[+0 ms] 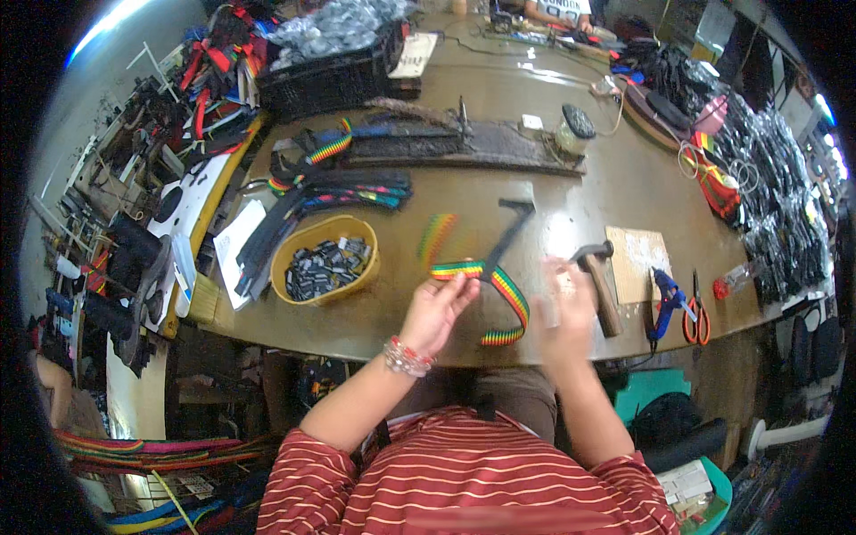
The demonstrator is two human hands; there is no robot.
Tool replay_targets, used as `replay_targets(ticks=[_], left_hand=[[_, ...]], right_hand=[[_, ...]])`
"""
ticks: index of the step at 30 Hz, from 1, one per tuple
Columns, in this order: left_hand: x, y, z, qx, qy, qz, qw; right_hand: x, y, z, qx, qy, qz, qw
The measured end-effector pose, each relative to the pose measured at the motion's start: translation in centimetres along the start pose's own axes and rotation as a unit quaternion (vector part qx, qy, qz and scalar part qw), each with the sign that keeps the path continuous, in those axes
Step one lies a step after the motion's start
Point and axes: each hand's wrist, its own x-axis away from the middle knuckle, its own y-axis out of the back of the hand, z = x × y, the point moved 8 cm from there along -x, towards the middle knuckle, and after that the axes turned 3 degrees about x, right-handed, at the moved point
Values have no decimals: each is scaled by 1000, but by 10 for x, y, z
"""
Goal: The person assembles a hat by attaching a colorful woven band to a black strap using a hot glue gun, then cuts a large sheet of black foam with scissors and fits the strap onto a white hat base. The person handles multiple components including the band, strap, foam, and hat base.
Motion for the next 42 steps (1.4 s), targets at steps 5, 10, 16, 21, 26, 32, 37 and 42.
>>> replay_targets(ticks=[5,10,16,21,26,32,37,42], left_hand=[[36,14,21,-24,237,21,971],[25,-43,4,-783,-269,137,544],[4,-42,29,-886,-234,138,375],[-22,-43,17,-841,-188,172,477],[-42,-38,-3,-782,-275,101,551],[-47,3,-15,-625,-202,-17,754],[-46,-5,-10,-655,-224,30,721],[-39,-13,-15,-659,-247,24,710]], right_hand=[[18,-91,22,29,-48,159,986],[27,-101,8,35,13,145,989],[18,-52,-39,91,-4,264,960],[1,-21,-49,174,60,493,850],[-110,-124,-45,69,-97,262,958],[-120,-137,-54,-105,-211,68,970],[-25,-84,12,-386,-51,496,776],[-16,-91,5,-52,20,140,989]])
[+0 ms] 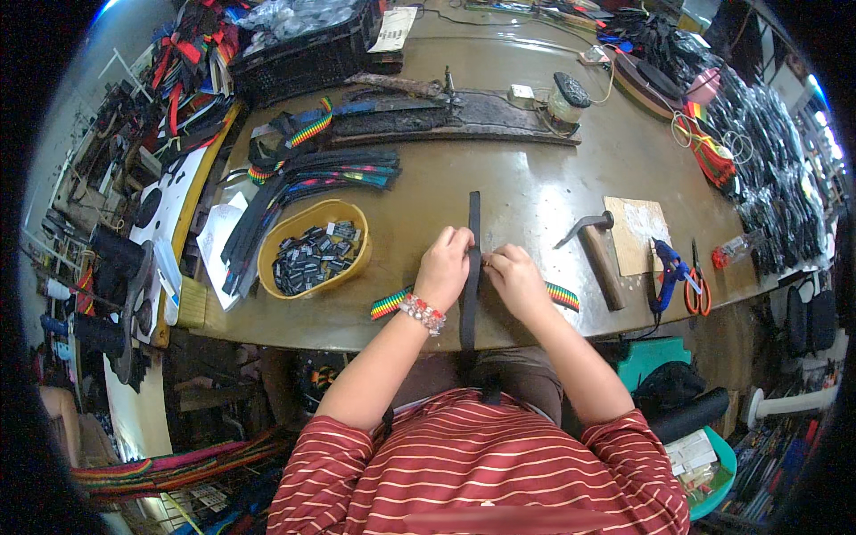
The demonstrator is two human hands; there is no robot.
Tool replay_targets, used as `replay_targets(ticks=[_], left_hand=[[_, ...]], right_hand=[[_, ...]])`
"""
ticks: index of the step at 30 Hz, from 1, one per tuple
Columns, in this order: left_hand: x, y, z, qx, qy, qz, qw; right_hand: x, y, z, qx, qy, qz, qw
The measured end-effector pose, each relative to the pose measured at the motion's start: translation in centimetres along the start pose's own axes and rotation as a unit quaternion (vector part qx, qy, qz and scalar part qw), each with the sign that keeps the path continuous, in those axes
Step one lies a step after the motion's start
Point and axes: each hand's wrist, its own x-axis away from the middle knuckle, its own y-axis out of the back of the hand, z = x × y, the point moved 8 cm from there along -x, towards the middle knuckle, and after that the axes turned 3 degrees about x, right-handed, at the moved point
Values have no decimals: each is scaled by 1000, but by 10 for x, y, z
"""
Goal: The person assembles a hat by attaching a colorful woven band to a black strap using a hot glue gun, then cuts a large sheet of black foam with scissors and fits the strap onto a white hat base. The person handles multiple components including the band, strap, foam, and hat base.
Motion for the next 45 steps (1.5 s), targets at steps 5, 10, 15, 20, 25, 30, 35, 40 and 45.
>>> replay_targets(ticks=[5,10,15,20,25,30,35,40,45], left_hand=[[8,-1,-15,-29,-39,99,994],[10,1,-12,-7,-33,171,985],[31,5,-30,-60,-52,291,953],[27,87,-50,-57,-50,198,977],[-23,171,39,-265,-7,179,947],[-18,165,94,-356,7,148,923],[-25,194,77,-197,26,-4,980],[-3,169,36,158,155,14,975],[15,105,-41,336,109,92,931]], right_hand=[[10,-16,-2,44,14,-31,998],[1,-19,5,93,4,58,994],[1,-24,4,105,-4,60,993],[9,-17,7,80,6,-44,996],[12,-16,5,34,-8,-94,995],[17,-20,0,52,7,-108,993],[7,-11,-11,-39,-87,-44,994],[-6,42,28,-203,-43,-75,975],[-3,63,69,-292,14,-76,953]])
